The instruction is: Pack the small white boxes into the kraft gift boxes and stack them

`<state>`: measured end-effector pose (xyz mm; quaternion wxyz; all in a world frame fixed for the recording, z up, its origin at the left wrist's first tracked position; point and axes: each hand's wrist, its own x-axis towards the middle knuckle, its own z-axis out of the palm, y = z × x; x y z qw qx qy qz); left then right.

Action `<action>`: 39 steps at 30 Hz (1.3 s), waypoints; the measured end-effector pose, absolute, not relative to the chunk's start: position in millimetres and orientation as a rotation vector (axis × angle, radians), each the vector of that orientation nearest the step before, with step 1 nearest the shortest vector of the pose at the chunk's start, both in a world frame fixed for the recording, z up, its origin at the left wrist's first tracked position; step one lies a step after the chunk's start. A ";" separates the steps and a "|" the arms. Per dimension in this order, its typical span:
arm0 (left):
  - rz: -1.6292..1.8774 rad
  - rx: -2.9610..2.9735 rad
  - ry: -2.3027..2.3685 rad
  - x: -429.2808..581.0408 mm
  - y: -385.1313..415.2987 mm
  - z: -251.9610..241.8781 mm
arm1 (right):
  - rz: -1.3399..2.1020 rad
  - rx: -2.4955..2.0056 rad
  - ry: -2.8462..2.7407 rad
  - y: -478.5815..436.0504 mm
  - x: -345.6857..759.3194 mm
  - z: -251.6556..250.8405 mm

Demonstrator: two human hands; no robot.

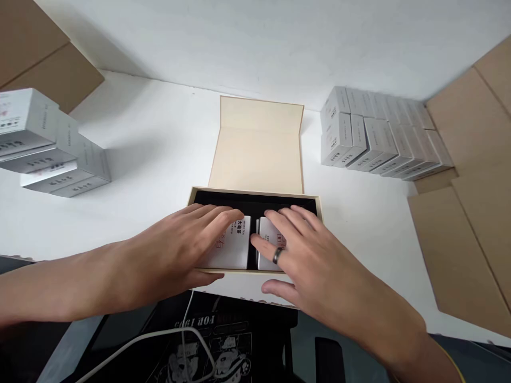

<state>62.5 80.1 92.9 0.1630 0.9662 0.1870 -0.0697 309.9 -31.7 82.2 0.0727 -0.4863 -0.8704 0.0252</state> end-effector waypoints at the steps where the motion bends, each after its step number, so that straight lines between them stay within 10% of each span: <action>1: -0.246 2.737 0.537 63.9 81.4 94.2 | 0.081 -1.477 -2.674 -26.8 306.3 83.6; 20: -0.626 2.699 0.506 74.8 86.7 110.7 | 0.810 -1.909 -2.967 12.9 282.7 111.3; 39: -1.010 2.600 0.503 125.3 102.1 138.8 | 0.701 -1.959 -2.972 8.2 282.1 102.5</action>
